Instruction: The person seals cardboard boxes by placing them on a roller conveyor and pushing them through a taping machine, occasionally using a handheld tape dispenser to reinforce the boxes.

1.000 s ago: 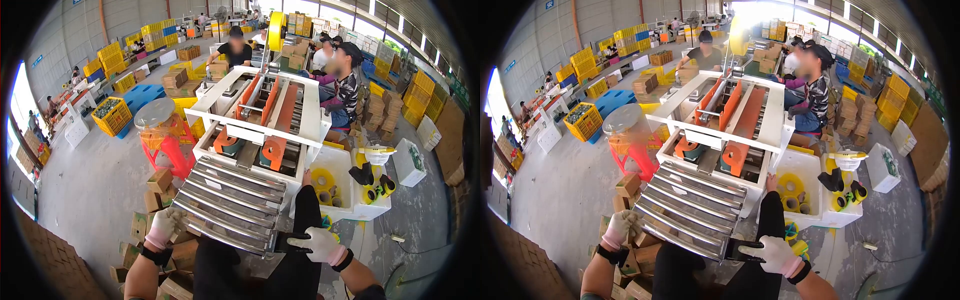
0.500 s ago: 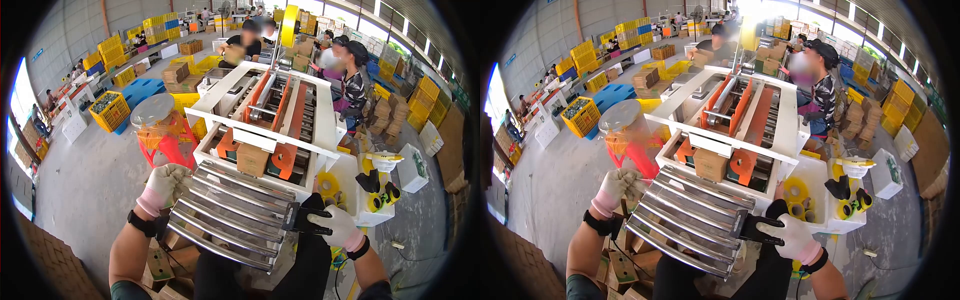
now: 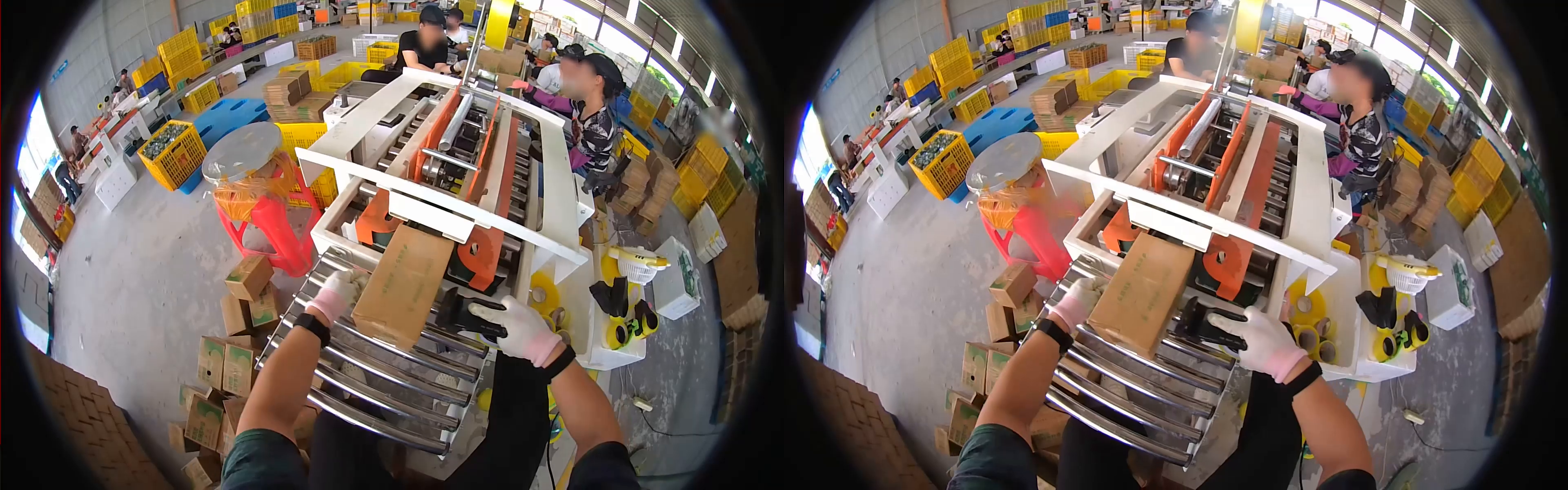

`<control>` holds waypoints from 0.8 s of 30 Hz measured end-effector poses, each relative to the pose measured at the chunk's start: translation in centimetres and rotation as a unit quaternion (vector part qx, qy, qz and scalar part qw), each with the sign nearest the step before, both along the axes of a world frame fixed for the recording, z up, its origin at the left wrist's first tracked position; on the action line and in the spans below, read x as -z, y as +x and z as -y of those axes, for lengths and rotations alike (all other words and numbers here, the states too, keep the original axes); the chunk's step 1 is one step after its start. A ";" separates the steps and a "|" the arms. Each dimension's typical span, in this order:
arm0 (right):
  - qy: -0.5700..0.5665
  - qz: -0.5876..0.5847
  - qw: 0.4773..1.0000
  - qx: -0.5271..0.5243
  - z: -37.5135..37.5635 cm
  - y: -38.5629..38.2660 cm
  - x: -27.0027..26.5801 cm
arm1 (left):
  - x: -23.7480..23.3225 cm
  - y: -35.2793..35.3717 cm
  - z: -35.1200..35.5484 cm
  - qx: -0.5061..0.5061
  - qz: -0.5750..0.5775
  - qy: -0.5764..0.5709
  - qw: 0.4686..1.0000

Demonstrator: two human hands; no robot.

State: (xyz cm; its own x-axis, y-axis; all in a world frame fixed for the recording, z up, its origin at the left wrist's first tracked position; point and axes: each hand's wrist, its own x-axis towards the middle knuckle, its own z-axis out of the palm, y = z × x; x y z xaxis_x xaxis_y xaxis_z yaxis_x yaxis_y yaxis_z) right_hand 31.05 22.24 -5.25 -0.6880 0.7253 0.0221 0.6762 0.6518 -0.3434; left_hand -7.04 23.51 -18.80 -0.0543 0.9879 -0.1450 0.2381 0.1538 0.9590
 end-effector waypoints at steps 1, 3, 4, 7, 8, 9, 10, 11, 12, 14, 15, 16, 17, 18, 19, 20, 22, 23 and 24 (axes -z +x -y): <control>0.007 -0.004 1.000 -0.003 -0.3 -1.4 0.6 | 1.0 0.7 -0.1 0.006 0.046 0.004 0.999; 0.001 -0.013 1.000 -0.009 -0.1 -2.4 1.3 | 2.1 1.3 1.1 0.012 0.134 0.009 0.991; -0.008 0.002 1.000 -0.006 0.7 -2.6 1.2 | 2.1 1.3 1.9 0.012 0.199 -0.007 0.980; 0.003 -0.005 1.000 -0.018 5.1 -2.6 0.7 | 4.0 2.1 4.4 0.077 0.139 0.014 0.987; -0.012 -0.008 1.000 -0.027 6.5 -2.8 0.4 | 7.9 1.3 4.7 0.124 -0.061 0.056 0.989; -0.018 -0.031 0.999 -0.038 8.2 -2.9 1.1 | 6.6 0.1 7.5 0.099 -0.170 0.084 0.977; 0.003 -0.047 0.997 -0.052 10.1 -3.6 1.1 | 5.0 -1.0 10.5 0.067 -0.277 0.104 0.953; -0.044 -0.068 0.995 -0.050 11.6 -4.3 1.6 | 0.3 -4.8 16.7 0.003 -0.295 0.035 0.955; -0.025 -0.114 0.991 -0.060 13.5 -4.8 0.9 | -4.0 -4.8 19.3 -0.026 -0.283 -0.013 0.959; -0.054 0.047 0.997 -0.032 16.2 -5.0 -1.0 | -10.5 -0.7 18.9 -0.013 -0.225 -0.075 0.971; -0.033 0.031 0.998 -0.051 16.8 -5.0 -1.2 | -13.2 0.3 19.9 -0.009 -0.200 -0.064 0.978; -0.023 0.041 0.997 -0.056 17.1 -4.4 -0.4 | -15.1 1.1 21.4 -0.011 -0.171 -0.061 0.983; -0.023 0.030 0.998 -0.053 17.4 -4.6 0.0 | -16.3 2.9 22.2 0.030 -0.243 -0.047 0.969; -0.028 0.017 0.998 -0.060 17.7 -5.0 0.1 | -17.2 4.7 23.3 0.063 -0.311 -0.041 0.947; -0.045 0.016 0.997 -0.052 18.1 -5.6 -0.1 | -18.2 6.3 23.7 0.069 -0.353 -0.128 0.924; -0.058 0.010 0.997 -0.041 18.3 -6.2 -0.2 | -18.4 7.0 23.9 0.059 -0.378 -0.133 0.914; -0.093 -0.046 0.993 -0.050 18.0 -6.0 0.5 | -18.6 8.0 24.3 0.044 -0.431 -0.135 0.891; -0.132 -0.087 0.985 -0.066 17.5 -5.3 2.4 | -18.0 8.3 24.4 0.032 -0.448 -0.123 0.885; -0.167 -0.130 0.974 -0.081 17.6 -5.5 2.7 | -18.0 8.5 24.6 0.031 -0.443 -0.127 0.887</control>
State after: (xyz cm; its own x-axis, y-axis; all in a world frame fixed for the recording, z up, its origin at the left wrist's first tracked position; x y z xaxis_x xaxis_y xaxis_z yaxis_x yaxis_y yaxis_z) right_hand 25.55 4.63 -7.92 -0.7966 0.6044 -0.0082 0.4356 0.5646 -0.7011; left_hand 1.51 -1.14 -0.85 -0.2046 0.9345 -0.2914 0.8967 0.2983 0.3269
